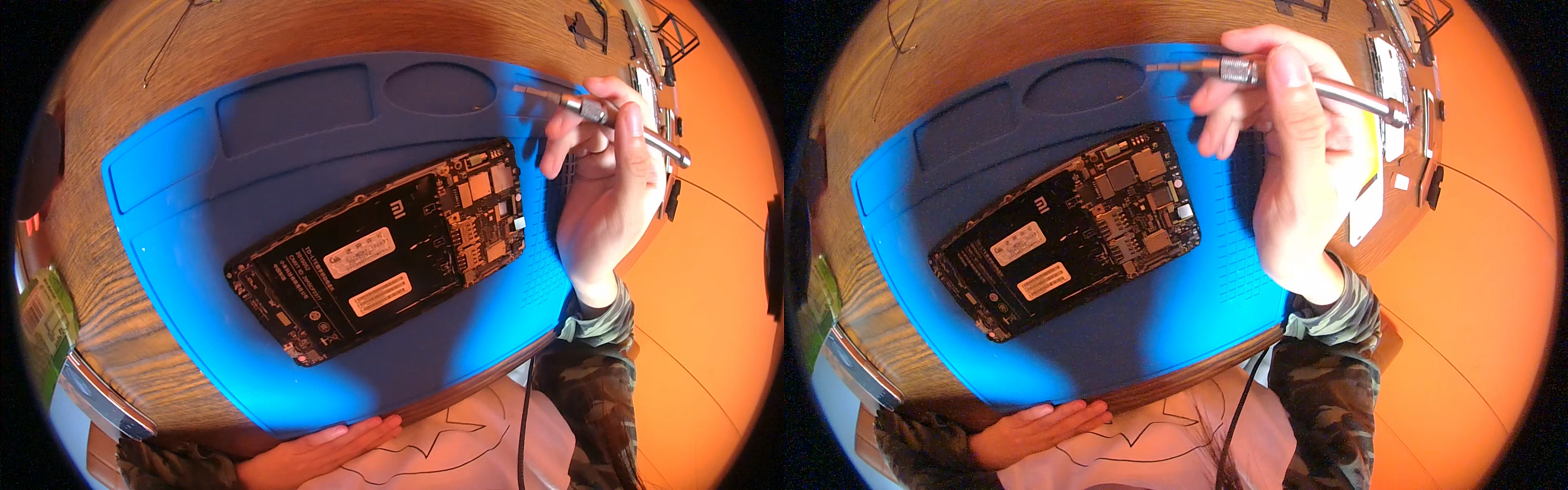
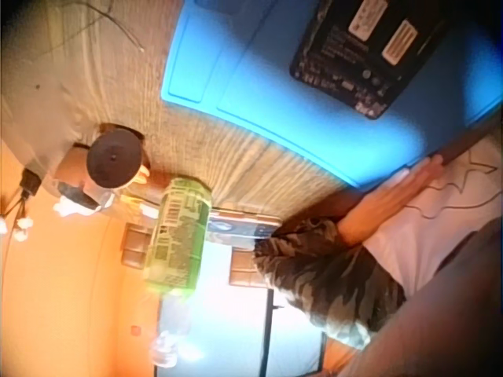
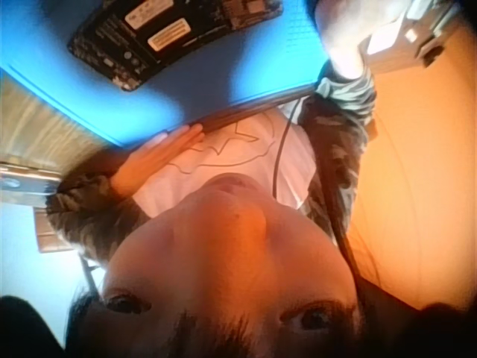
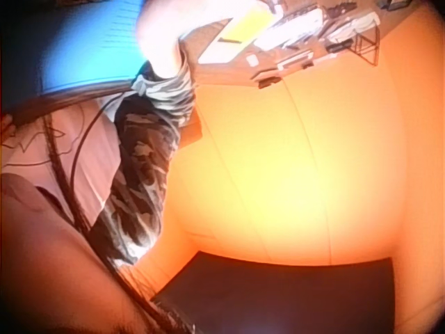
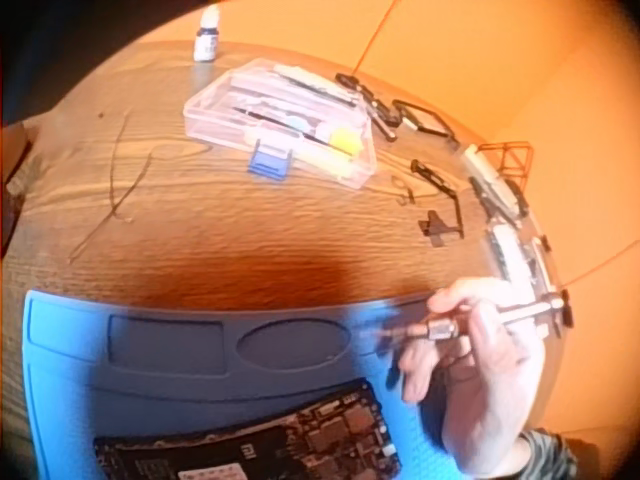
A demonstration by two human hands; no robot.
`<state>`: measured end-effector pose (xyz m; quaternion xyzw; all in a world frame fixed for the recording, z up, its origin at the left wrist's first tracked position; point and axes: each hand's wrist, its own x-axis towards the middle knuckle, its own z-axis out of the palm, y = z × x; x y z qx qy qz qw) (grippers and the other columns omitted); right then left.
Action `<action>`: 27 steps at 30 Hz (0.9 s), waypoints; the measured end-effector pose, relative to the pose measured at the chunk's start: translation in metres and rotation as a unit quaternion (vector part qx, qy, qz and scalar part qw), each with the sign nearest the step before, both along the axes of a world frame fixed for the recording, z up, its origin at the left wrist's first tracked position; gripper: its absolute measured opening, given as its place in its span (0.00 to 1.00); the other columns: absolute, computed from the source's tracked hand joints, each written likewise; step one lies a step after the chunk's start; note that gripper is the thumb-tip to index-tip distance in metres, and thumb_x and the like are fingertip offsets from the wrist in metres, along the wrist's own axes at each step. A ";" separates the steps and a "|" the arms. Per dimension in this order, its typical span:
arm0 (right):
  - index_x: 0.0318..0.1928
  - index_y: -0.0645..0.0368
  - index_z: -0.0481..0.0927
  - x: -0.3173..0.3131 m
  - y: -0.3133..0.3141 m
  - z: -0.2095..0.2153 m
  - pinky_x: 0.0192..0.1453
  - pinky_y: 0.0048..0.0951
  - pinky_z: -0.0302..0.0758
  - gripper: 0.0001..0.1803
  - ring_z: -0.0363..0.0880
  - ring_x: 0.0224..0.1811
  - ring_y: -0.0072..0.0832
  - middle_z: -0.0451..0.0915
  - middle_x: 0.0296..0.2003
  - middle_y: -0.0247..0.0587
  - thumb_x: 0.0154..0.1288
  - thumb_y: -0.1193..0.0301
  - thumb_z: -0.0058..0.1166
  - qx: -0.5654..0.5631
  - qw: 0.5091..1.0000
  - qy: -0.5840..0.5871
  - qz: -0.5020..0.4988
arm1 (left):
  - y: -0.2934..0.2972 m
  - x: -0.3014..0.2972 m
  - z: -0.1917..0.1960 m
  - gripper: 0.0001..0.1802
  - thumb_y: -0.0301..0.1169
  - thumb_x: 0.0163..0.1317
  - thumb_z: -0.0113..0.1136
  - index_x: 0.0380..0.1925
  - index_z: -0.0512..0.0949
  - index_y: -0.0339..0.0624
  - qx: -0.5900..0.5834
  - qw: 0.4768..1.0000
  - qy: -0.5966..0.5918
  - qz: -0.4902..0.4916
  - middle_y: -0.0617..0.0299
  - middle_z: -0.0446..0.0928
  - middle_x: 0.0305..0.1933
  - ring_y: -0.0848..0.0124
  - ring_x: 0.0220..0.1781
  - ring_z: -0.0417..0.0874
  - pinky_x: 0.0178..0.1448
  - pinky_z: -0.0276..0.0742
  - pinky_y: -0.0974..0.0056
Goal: The person disassembles a smartphone by removing the back cover and then uses a screwdriver to remove multiple screws from the internal frame. The person places removed screws into a compartment on the blue work mat.
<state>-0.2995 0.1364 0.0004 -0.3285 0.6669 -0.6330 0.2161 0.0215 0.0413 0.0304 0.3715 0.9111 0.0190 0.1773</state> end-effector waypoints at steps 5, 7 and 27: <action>0.42 0.68 0.69 0.006 0.006 0.004 0.26 0.20 0.67 0.12 0.69 0.21 0.23 0.74 0.29 0.47 0.72 0.69 0.39 -0.003 0.995 0.083 0.059 | 0.003 0.008 -0.004 0.32 0.39 0.65 0.35 0.71 0.48 0.56 -0.005 1.000 0.009 -0.006 0.66 0.45 0.75 0.67 0.76 0.46 0.73 0.32 0.54; 0.39 0.67 0.69 0.011 0.010 0.004 0.25 0.20 0.65 0.12 0.67 0.20 0.22 0.73 0.27 0.47 0.72 0.68 0.40 0.020 0.991 0.109 0.076 | 0.004 0.014 -0.006 0.32 0.38 0.65 0.34 0.71 0.48 0.56 -0.007 1.000 0.018 0.003 0.66 0.45 0.76 0.66 0.76 0.45 0.73 0.31 0.53; 0.35 0.68 0.70 0.008 -0.007 -0.012 0.22 0.15 0.58 0.13 0.62 0.20 0.17 0.70 0.21 0.39 0.69 0.68 0.45 -0.052 0.975 0.203 0.075 | 0.004 0.004 -0.006 0.33 0.36 0.66 0.33 0.72 0.44 0.57 -0.042 0.998 0.025 -0.047 0.66 0.43 0.76 0.69 0.76 0.45 0.74 0.35 0.55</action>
